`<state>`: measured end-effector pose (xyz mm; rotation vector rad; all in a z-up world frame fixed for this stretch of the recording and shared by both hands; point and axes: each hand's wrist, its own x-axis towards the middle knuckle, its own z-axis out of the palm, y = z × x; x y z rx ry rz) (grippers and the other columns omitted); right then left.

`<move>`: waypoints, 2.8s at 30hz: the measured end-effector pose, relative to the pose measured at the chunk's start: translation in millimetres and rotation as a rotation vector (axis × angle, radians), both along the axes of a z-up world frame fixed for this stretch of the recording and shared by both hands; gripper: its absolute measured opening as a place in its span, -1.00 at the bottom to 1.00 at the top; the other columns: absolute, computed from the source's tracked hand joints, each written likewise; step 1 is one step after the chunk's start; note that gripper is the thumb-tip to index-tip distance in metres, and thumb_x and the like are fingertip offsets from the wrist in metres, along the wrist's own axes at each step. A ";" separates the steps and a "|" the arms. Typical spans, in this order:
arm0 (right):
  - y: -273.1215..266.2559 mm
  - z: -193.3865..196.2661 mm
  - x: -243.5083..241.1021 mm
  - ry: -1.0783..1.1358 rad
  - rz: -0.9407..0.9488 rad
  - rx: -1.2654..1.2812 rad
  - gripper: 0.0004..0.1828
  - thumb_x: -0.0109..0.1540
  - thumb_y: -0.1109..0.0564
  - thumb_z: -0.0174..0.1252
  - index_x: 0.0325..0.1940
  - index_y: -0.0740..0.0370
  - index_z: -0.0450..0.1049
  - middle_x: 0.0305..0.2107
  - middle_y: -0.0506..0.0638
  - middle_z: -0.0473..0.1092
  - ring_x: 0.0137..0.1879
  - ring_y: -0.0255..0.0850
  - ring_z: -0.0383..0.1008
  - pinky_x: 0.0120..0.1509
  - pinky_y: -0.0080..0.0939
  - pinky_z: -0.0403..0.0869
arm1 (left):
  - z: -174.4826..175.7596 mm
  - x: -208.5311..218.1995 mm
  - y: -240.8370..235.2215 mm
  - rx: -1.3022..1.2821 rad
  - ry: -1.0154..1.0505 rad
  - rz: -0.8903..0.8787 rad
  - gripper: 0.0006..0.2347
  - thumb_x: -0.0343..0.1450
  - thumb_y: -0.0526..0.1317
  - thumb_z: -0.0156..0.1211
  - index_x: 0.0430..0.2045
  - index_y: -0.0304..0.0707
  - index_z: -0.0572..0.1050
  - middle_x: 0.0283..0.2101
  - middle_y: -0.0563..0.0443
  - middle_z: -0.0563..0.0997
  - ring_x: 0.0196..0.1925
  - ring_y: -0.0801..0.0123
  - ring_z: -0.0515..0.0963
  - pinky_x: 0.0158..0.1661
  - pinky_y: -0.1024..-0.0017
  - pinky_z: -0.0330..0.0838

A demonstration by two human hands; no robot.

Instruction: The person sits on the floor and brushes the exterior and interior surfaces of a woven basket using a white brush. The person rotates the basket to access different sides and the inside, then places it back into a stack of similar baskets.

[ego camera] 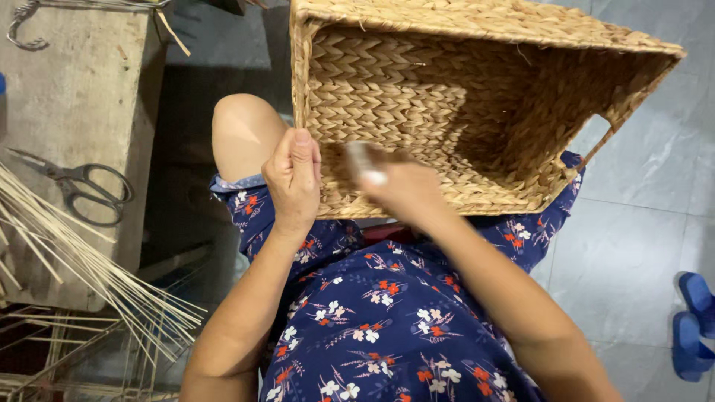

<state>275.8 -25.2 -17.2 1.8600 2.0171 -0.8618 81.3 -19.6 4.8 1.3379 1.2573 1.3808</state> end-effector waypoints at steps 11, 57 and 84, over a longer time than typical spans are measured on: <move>7.1 -30.7 102.3 -0.398 -0.175 -0.075 -0.24 0.27 -0.45 -0.23 0.05 0.17 0.58 -0.04 0.16 0.53 0.05 0.08 0.57 0.08 0.13 0.50 | 0.7 3.3 1.2 0.014 0.029 -0.019 -0.60 0.65 -0.01 -0.12 -0.55 -0.26 0.35 -0.63 0.17 0.33 -0.60 0.62 0.32 -0.54 0.55 0.17; -1.8 -8.7 61.3 -0.276 -0.216 0.061 -0.21 0.23 -0.46 -0.09 0.10 0.29 0.48 -0.17 0.30 0.53 -0.09 0.13 0.60 -0.05 0.14 0.57 | 1.9 3.4 4.0 0.023 0.010 -0.025 -0.64 0.66 -0.09 -0.10 -0.53 -0.27 0.36 -0.63 0.17 0.35 -0.60 0.63 0.32 -0.55 0.56 0.18; -19.5 -19.7 58.8 0.005 -0.205 0.252 -0.27 0.18 -0.44 0.06 0.20 0.10 0.38 -0.02 0.23 0.45 0.11 0.10 0.49 0.12 0.09 0.49 | 13.1 -1.1 4.0 0.289 0.354 0.069 -0.89 0.61 -0.29 0.12 -0.19 -0.39 0.49 -0.11 -0.12 0.48 -0.08 0.23 0.51 -0.03 0.37 0.43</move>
